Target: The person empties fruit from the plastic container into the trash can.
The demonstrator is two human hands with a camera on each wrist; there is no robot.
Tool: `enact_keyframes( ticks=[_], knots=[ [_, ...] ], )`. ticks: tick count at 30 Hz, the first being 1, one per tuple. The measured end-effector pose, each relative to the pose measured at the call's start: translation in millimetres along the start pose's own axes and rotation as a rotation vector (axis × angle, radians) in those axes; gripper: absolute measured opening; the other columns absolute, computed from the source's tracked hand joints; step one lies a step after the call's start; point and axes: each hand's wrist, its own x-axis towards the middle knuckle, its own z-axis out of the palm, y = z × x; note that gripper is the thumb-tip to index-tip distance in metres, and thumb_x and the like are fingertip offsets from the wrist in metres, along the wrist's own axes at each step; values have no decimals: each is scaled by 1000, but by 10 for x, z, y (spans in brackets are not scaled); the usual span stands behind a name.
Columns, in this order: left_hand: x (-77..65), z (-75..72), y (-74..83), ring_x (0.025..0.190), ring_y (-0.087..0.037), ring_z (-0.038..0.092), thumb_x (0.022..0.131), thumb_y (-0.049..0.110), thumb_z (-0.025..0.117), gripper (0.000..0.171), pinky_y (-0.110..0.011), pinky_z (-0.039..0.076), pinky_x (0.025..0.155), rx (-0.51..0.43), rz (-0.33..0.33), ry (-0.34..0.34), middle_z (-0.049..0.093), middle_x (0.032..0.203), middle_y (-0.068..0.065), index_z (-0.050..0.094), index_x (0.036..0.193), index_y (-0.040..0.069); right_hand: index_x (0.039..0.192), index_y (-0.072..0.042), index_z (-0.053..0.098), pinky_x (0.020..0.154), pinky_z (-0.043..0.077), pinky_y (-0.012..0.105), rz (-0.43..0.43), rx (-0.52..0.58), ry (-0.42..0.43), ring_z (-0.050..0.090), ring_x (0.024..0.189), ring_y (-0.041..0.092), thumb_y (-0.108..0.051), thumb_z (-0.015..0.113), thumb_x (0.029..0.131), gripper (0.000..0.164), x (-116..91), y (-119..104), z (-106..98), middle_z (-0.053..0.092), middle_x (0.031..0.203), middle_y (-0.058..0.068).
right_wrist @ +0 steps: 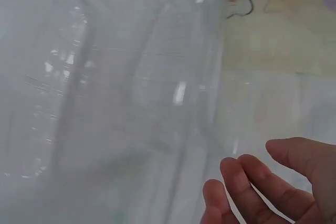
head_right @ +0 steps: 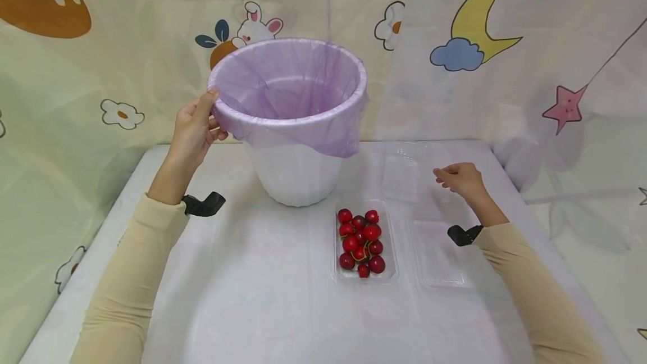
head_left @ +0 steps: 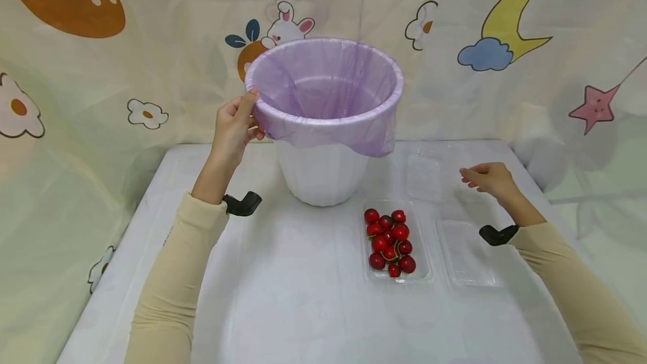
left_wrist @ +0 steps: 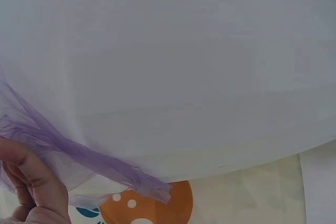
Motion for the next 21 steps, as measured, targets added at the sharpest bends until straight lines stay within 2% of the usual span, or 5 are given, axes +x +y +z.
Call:
enact_keyframes(
  ticks=[5, 7, 11, 17, 21],
  knots=[
    [3, -3, -2, 49, -10, 46, 95, 33, 62, 29, -16, 45, 45, 10, 2, 0, 48, 69, -1, 57, 81, 8, 122, 16, 54, 66, 53, 18, -55, 32, 23, 62, 69, -3, -30, 54, 100, 50, -165, -170, -12, 73, 91, 2],
    [4, 1, 2, 49, -10, 46, 95, 33, 62, 29, -17, 45, 45, 3, 1, -1, 48, 68, -1, 57, 80, 8, 122, 18, 52, 67, 56, 20, -54, 104, -13, 65, 67, 2, -24, 55, 100, 47, -262, -264, 33, 73, 88, 1],
    [9, 11, 15, 48, -9, 46, 95, 33, 62, 30, -17, 44, 44, -2, 0, -3, 48, 67, -1, 56, 80, 8, 122, 20, 49, 68, 59, 26, -6, 191, -121, 71, 67, 13, -16, 55, 100, 43, -457, -470, 181, 73, 89, 10],
    [7, 11, 18, 49, -10, 46, 95, 33, 62, 30, -17, 44, 44, -13, -16, 4, 48, 69, -1, 57, 82, 8, 118, 20, 53, 76, 59, 33, 18, 47, -303, 73, 73, 23, -20, 55, 100, 44, -617, -632, 451, 70, 98, 24],
    [1, 16, 6, 49, -10, 46, 96, 33, 62, 29, -17, 44, 43, -16, -27, 10, 48, 69, -1, 57, 82, 8, 113, 19, 58, 76, 59, 36, 25, -23, -389, 72, 70, 25, -20, 56, 98, 41, -660, -604, 633, 71, 93, 22]
  ],
)
